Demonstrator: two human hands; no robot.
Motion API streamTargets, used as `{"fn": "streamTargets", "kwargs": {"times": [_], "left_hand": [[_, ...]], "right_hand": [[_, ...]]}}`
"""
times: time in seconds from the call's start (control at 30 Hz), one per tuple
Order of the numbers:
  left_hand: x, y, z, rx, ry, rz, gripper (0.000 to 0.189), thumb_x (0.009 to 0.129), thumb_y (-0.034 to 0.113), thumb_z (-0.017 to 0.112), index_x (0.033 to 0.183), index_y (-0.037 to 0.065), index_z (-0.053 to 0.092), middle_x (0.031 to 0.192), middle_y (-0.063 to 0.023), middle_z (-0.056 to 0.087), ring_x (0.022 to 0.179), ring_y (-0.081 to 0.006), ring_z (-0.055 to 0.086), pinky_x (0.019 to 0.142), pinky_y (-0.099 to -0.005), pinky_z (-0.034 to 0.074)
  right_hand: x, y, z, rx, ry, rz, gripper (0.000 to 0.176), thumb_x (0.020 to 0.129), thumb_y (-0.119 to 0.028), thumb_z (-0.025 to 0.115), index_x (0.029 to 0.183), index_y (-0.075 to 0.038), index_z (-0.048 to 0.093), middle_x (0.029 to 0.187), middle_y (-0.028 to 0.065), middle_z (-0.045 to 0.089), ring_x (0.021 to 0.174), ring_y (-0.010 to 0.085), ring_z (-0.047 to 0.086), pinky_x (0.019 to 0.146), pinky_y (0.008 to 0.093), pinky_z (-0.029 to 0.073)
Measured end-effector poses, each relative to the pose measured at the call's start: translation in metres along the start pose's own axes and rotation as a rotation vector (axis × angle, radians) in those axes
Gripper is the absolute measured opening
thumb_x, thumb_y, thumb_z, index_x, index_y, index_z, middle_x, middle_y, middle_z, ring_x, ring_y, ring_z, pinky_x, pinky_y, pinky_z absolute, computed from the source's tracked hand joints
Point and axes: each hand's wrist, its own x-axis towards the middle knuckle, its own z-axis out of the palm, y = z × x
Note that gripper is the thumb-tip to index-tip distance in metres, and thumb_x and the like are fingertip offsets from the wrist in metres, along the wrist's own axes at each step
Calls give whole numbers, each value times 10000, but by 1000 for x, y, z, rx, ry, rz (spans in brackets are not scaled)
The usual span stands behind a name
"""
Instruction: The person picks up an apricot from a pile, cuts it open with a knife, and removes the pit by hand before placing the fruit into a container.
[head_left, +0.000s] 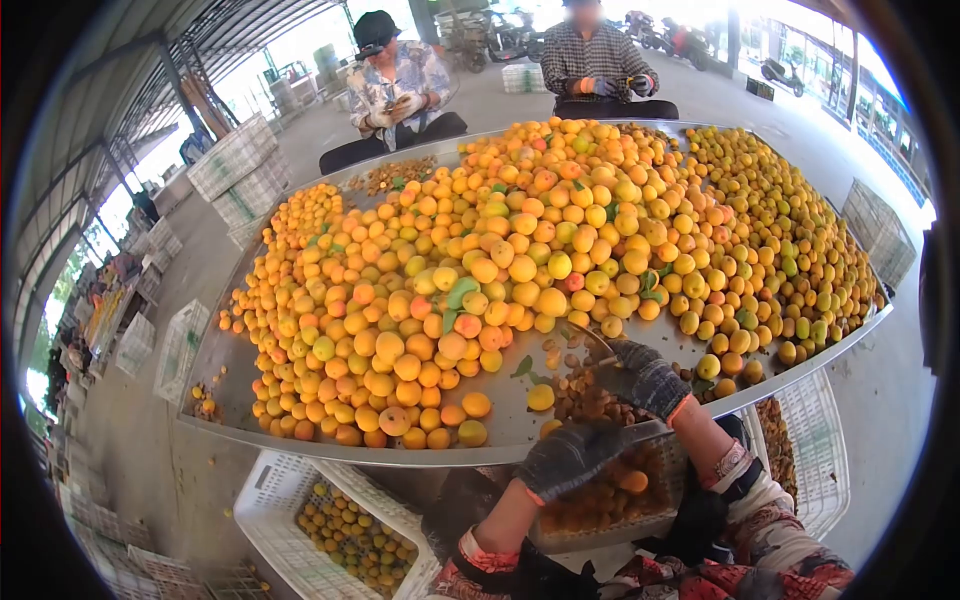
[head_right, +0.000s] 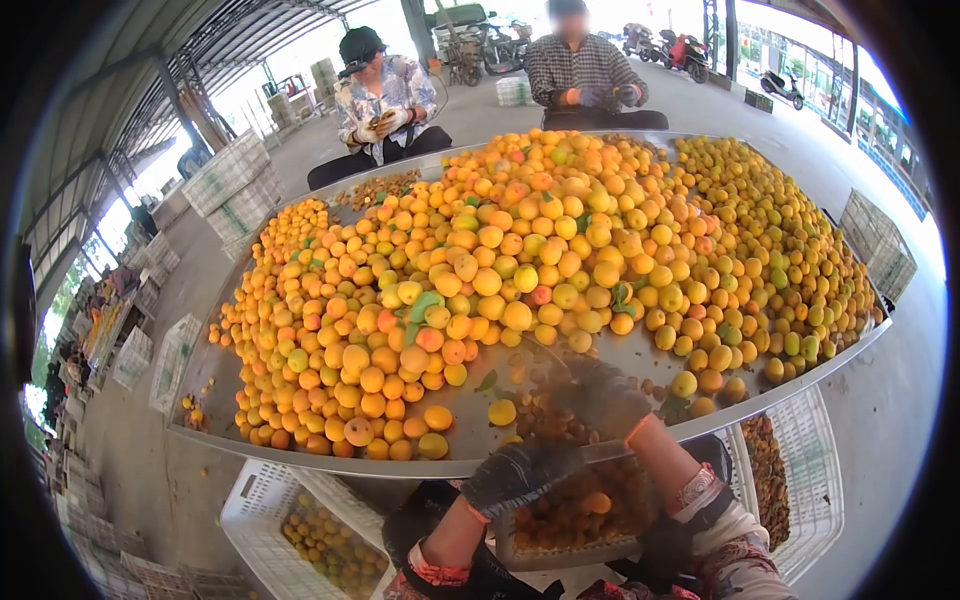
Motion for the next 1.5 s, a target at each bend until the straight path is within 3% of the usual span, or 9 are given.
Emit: {"fn": "streamTargets", "kwargs": {"times": [0.07,0.33,0.47,0.73,0.9,1.07,1.2,1.33,1.5], "left_hand": [[2,-1,-2,-46,116,90,261,852,299,560,979,80,624,834,-156,628,731,-326,598,635,-397,468],[-8,30,-39,-876,546,-390,233,898,191,496,988,0,594,774,-71,622,632,-142,569,609,-256,472],[-6,2,-32,-873,838,-124,242,906,203,479,995,6,588,821,-75,615,697,-142,576,639,-256,476],[3,7,-40,-1363,1033,-343,260,887,270,500,955,39,598,828,-44,618,684,-133,573,584,-249,477],[6,0,-45,-1157,1076,-389,271,890,291,491,922,51,612,759,-34,619,631,-117,558,513,-235,440],[5,-2,-45,-1112,1029,-419,299,905,284,456,944,38,620,806,-50,626,703,-137,579,602,-251,464],[-3,-26,-41,-264,1033,-276,324,926,239,396,1058,16,590,1045,-106,598,935,-193,567,857,-324,429],[4,-15,-46,-621,1026,-490,345,934,244,388,1185,38,506,1163,-111,531,1035,-190,518,897,-323,413],[12,-26,-39,-1057,1005,-464,366,894,292,521,1138,20,528,1003,-56,575,756,-101,586,620,-230,490]], "right_hand": [[16,-6,21,-1126,86,-200,271,826,-198,605,1029,-19,583,874,102,634,795,179,614,686,275,504],[89,13,107,-1208,-14,-306,511,791,-387,587,1110,7,521,1029,190,591,944,319,570,804,387,447],[100,40,109,-1312,230,-622,542,781,-377,600,1142,10,486,1046,199,586,961,342,560,806,403,438],[102,43,117,-1139,341,-406,500,728,-340,654,1066,-2,508,973,200,590,917,353,568,764,406,453],[124,63,109,-1068,340,-715,503,676,-319,700,1032,-7,530,908,204,594,869,360,578,725,415,464],[97,40,123,-1103,377,-498,393,686,-324,653,941,-44,552,905,165,589,841,337,567,711,414,451],[115,61,80,-1124,219,-752,384,691,-293,638,973,-43,564,807,114,619,766,279,600,665,387,473],[86,26,91,-840,173,-393,377,715,-269,647,999,-34,567,828,82,628,734,214,608,634,335,486],[43,7,89,-564,18,-232,369,706,-87,700,1037,-7,558,855,55,627,749,137,586,643,266,489]]}}
